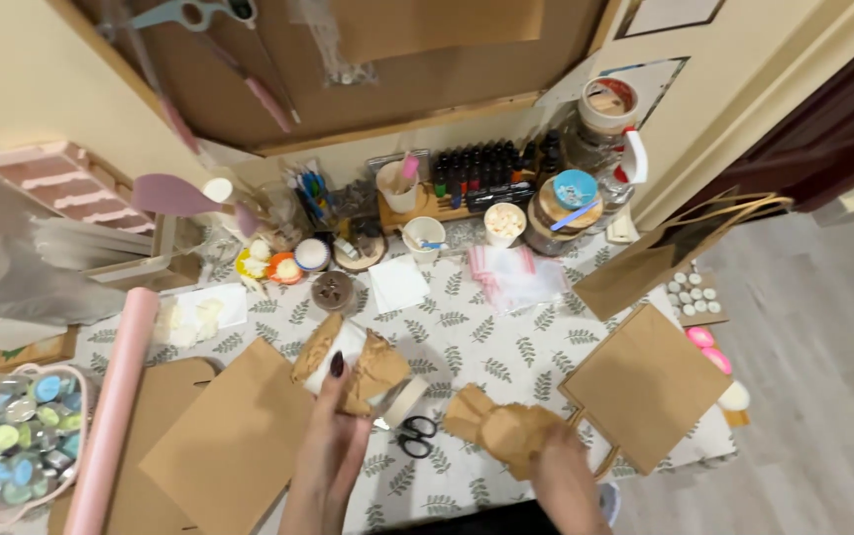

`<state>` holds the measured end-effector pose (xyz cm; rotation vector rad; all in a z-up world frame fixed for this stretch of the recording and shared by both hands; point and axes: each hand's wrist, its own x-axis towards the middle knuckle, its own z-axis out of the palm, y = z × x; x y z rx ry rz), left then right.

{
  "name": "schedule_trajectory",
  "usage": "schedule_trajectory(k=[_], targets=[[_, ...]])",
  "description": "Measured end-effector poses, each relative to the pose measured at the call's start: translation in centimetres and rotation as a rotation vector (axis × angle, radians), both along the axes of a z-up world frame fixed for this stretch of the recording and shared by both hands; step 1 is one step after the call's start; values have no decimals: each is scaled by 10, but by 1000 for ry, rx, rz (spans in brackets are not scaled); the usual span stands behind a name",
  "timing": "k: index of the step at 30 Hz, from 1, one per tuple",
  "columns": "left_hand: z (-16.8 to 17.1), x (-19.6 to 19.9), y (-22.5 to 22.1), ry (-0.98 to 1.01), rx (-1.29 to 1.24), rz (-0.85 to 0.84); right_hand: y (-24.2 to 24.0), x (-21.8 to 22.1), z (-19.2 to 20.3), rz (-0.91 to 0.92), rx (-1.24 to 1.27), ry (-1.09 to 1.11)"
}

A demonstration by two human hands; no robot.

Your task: Wrapping a glass jar with brown paper and securing it with tape and scissors.

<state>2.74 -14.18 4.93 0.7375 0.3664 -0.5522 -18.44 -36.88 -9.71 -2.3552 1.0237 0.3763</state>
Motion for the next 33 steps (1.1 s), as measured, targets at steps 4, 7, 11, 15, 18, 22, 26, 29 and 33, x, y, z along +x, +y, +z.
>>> schedule_trajectory(k=[4, 7, 11, 15, 18, 22, 26, 29, 33], targets=[[15, -3, 28, 38, -59, -4, 21, -11, -21, -77, -203, -43], [30, -1, 47, 21, -126, -1, 64, 25, 58, -11, -471, -378], [20, 4, 75, -74, -25, -28, 110, 49, -35, 383, -368, -256], [25, 10, 99, -37, -66, -30, 158, 74, -49, 439, -256, -372], [37, 13, 116, 3, -45, -35, 169, 80, -52, 438, -263, -340], [43, 24, 135, 16, -109, -261, 168, 90, -38, 387, -182, -240], [30, 36, 159, 61, -344, -402, 169, 95, -77, 373, -325, -325], [39, 44, 164, 138, -579, -525, 167, 105, -92, 501, -356, -241], [39, 52, 163, 159, -461, -515, 167, 107, -41, 432, -107, -153]])
